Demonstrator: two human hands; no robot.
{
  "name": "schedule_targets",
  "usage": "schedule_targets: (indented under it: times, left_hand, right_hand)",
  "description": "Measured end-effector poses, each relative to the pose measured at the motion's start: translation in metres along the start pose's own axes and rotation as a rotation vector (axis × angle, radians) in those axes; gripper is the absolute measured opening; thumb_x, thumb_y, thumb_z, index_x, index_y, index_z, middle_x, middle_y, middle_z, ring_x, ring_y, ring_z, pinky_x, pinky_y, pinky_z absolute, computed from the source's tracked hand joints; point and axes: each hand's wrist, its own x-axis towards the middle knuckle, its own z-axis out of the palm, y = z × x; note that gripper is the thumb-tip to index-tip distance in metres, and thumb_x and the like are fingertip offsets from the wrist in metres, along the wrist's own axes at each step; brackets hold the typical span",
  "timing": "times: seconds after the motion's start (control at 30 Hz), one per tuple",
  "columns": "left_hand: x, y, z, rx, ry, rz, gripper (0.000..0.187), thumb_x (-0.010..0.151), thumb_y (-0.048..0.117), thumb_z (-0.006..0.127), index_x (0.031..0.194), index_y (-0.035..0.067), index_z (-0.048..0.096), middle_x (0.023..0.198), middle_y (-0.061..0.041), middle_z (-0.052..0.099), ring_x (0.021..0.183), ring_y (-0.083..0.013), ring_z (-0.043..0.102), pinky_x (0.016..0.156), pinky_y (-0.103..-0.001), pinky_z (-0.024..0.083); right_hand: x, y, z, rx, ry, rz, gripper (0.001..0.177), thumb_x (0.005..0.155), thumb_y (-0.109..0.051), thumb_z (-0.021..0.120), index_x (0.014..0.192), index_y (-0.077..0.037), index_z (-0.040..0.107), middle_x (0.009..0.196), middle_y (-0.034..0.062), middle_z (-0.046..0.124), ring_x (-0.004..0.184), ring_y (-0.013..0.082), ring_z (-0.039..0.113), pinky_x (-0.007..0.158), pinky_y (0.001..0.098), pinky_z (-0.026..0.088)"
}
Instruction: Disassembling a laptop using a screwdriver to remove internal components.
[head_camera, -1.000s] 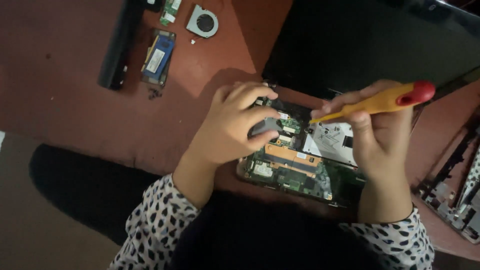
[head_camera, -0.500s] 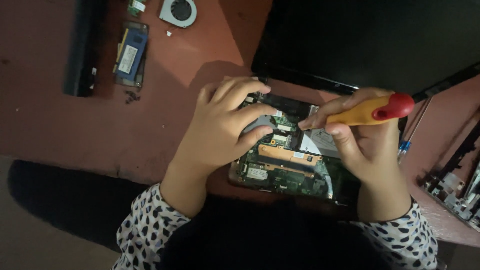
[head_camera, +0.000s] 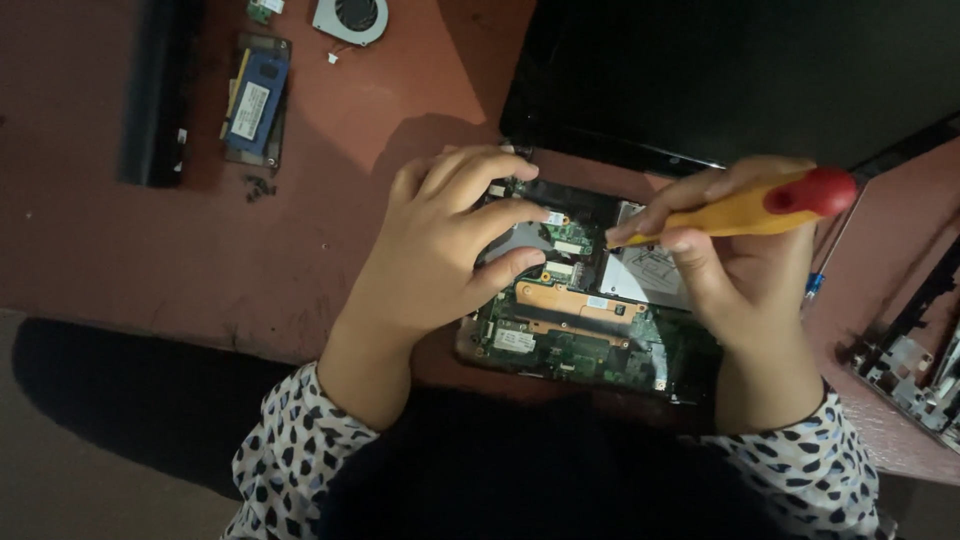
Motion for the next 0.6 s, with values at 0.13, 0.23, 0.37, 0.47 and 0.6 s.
schedule_targets:
  times: [0.13,0.23,0.37,0.47,0.6]
  left_hand:
    - [0.0,-0.001,0.002,-0.006,0.009,-0.001,0.024,0.094,0.035,0.061,0.105,0.017,0.072,0.125,-0.002,0.056,0.122,-0.0259,0.052,0.091,-0.05,0.036]
    - [0.0,-0.001,0.0,-0.005,-0.014,-0.004,0.022,0.092,0.032,0.064,0.105,0.016,0.072,0.127,-0.002,0.055,0.124,-0.0262,0.05,0.091,-0.052,0.036]
    - [0.0,0.0,0.0,-0.004,-0.012,0.0,0.022,0.092,0.032,0.065,0.105,0.016,0.072,0.127,-0.002,0.055,0.123,-0.026,0.051,0.091,-0.053,0.037]
    - [0.0,0.001,0.0,-0.027,-0.028,-0.021,0.022,0.092,0.031,0.065,0.107,0.016,0.072,0.127,-0.002,0.055,0.124,-0.0265,0.049,0.094,-0.052,0.035]
    - [0.001,0.0,-0.001,-0.02,-0.035,-0.031,0.023,0.092,0.033,0.064,0.107,0.017,0.072,0.127,-0.003,0.054,0.125,-0.0265,0.049,0.095,-0.053,0.034]
  right_hand:
    - [-0.002,0.001,0.0,-0.015,-0.007,0.01,0.022,0.101,-0.018,0.052,0.113,-0.008,0.036,0.091,0.0154,0.061,0.081,0.0285,0.074,0.08,0.035,0.063]
    - [0.004,-0.001,0.002,0.004,0.005,-0.004,0.027,0.101,-0.02,0.051,0.114,-0.008,0.031,0.086,0.0174,0.059,0.074,0.0292,0.071,0.067,0.035,0.065]
    - [0.003,-0.003,0.004,0.018,0.022,0.017,0.027,0.1,-0.022,0.052,0.113,-0.008,0.033,0.087,0.0166,0.06,0.075,0.0294,0.072,0.07,0.0359,0.065]
    - [0.0,0.001,0.002,0.004,0.003,-0.021,0.025,0.101,-0.019,0.051,0.113,-0.007,0.033,0.088,0.0158,0.06,0.076,0.0285,0.072,0.069,0.0342,0.065]
    - [-0.004,0.006,0.0,-0.032,0.041,-0.114,0.038,0.087,-0.011,0.069,0.111,-0.007,0.04,0.099,0.0129,0.057,0.084,0.0228,0.071,0.078,0.0317,0.066]
